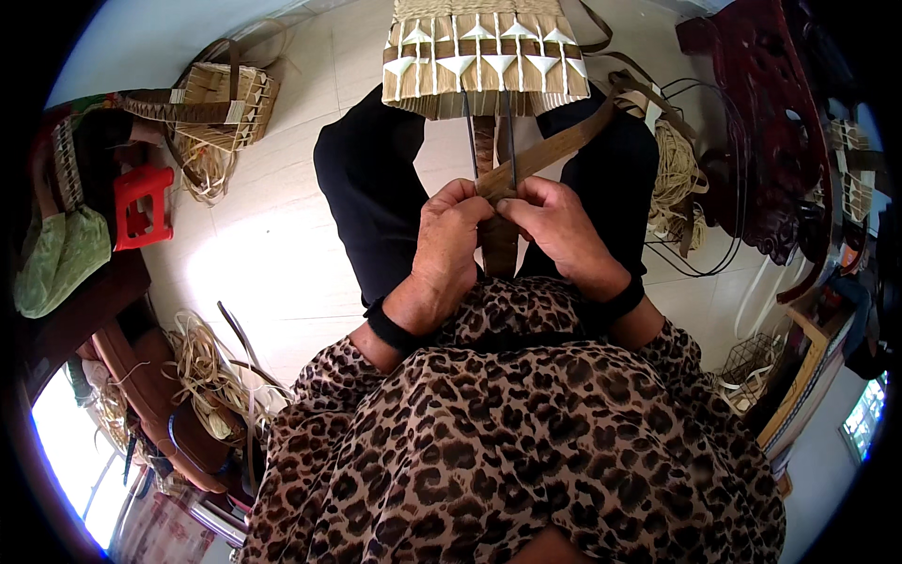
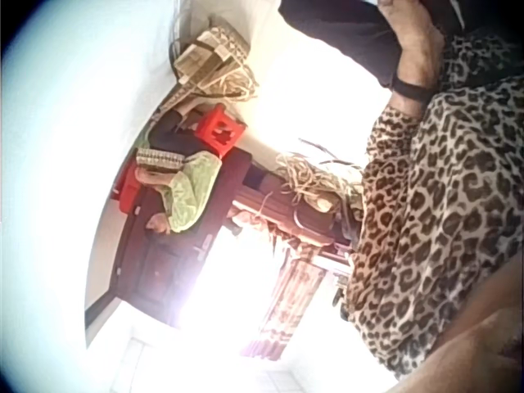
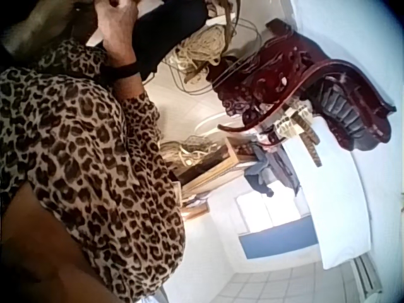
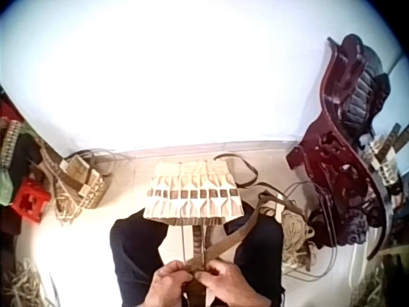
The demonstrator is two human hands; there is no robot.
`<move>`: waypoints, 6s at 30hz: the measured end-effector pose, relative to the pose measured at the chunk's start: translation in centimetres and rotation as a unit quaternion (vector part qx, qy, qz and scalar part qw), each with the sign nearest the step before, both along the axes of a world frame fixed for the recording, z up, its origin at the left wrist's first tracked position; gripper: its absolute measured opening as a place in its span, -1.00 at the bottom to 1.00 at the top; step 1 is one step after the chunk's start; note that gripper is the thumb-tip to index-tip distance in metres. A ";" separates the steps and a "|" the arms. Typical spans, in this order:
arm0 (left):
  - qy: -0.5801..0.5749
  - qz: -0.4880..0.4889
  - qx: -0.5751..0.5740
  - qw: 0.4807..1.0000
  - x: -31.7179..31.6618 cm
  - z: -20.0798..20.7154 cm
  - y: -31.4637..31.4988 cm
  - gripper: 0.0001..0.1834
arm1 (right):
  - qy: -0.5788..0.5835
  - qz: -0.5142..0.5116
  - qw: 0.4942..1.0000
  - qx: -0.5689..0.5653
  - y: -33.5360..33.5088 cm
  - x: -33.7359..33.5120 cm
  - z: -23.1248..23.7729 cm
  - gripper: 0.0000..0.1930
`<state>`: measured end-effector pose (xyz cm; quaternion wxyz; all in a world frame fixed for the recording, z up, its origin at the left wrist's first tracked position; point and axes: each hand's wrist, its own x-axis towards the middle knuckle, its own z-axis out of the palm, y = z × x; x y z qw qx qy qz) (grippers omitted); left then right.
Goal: The person weaves a decorative handle onto a small woven basket using a long strip of natural fiber. They thread the strip through the basket's rim and weave it into a pattern, occasionally adjusting the tension and position of the material.
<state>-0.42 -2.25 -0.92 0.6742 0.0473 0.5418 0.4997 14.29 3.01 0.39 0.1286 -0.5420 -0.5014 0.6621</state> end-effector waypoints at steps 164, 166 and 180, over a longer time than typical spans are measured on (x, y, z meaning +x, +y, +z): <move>0.037 0.103 -0.023 0.994 -3.0 0.8 3.0 -0.71 | 0.098 -0.060 0.993 -0.025 2.0 -0.2 -0.2 -0.71; 0.045 0.106 -0.019 0.993 -3.0 1.1 2.8 -0.70 | 0.079 -0.026 0.996 -0.027 2.2 0.0 0.3 -0.72; 0.004 0.089 -0.009 0.996 -3.2 0.0 1.8 -0.70 | 0.105 -0.045 0.992 -0.055 1.9 0.9 -0.4 -0.73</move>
